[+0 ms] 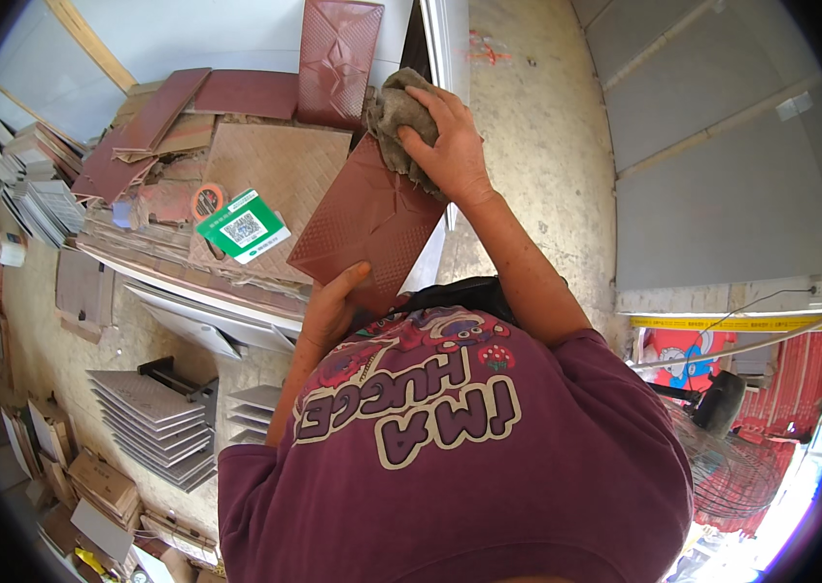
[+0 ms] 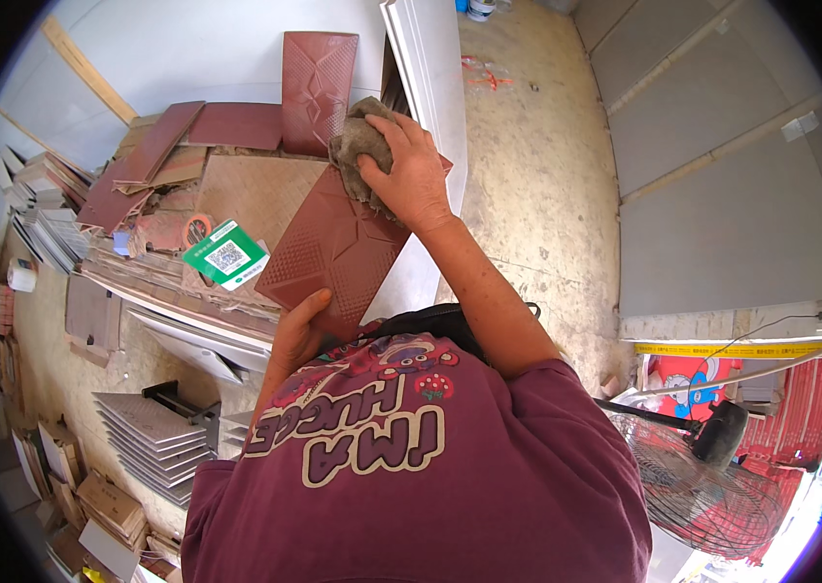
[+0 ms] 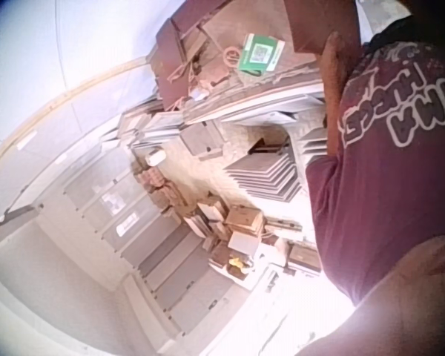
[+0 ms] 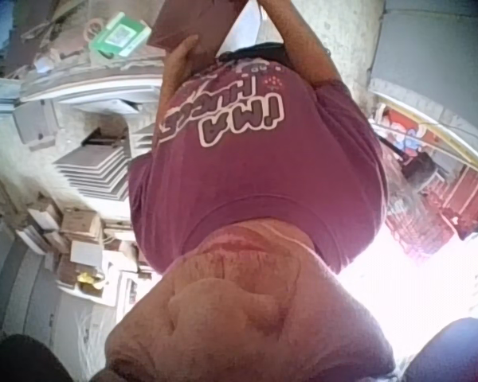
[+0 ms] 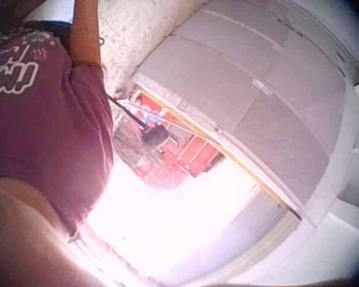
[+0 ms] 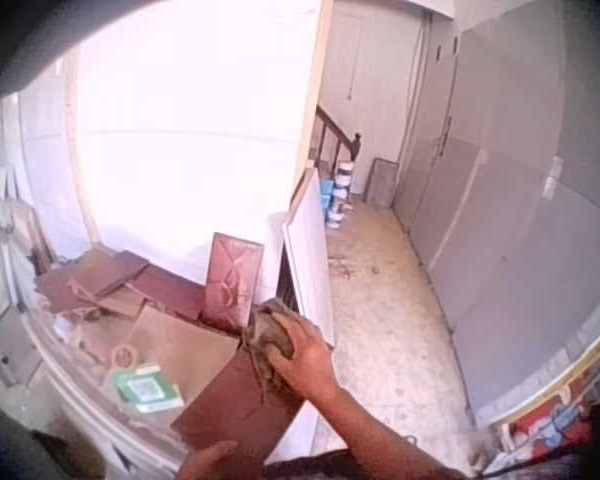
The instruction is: The person wipes dust and debris off several ceramic tiles using a dry cloth and stacks them on a workbench.
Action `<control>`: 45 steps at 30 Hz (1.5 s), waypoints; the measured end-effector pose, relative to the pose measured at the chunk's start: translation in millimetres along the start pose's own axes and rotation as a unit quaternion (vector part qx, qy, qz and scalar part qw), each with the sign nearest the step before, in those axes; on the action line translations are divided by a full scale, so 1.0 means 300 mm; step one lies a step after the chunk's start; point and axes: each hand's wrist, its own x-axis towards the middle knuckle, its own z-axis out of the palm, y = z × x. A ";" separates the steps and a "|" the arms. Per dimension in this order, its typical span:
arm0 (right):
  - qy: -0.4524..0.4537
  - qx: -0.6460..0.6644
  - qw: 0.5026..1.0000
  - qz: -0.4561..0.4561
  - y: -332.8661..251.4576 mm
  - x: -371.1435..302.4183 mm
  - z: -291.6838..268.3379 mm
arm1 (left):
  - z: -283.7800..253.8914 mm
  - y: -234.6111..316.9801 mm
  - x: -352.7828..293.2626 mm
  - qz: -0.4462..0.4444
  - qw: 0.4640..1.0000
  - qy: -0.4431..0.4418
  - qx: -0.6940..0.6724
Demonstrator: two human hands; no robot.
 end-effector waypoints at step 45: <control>-0.159 0.068 0.981 -0.091 -0.125 -0.257 -0.112 | 0.000 0.003 0.008 0.020 0.994 -0.009 -0.103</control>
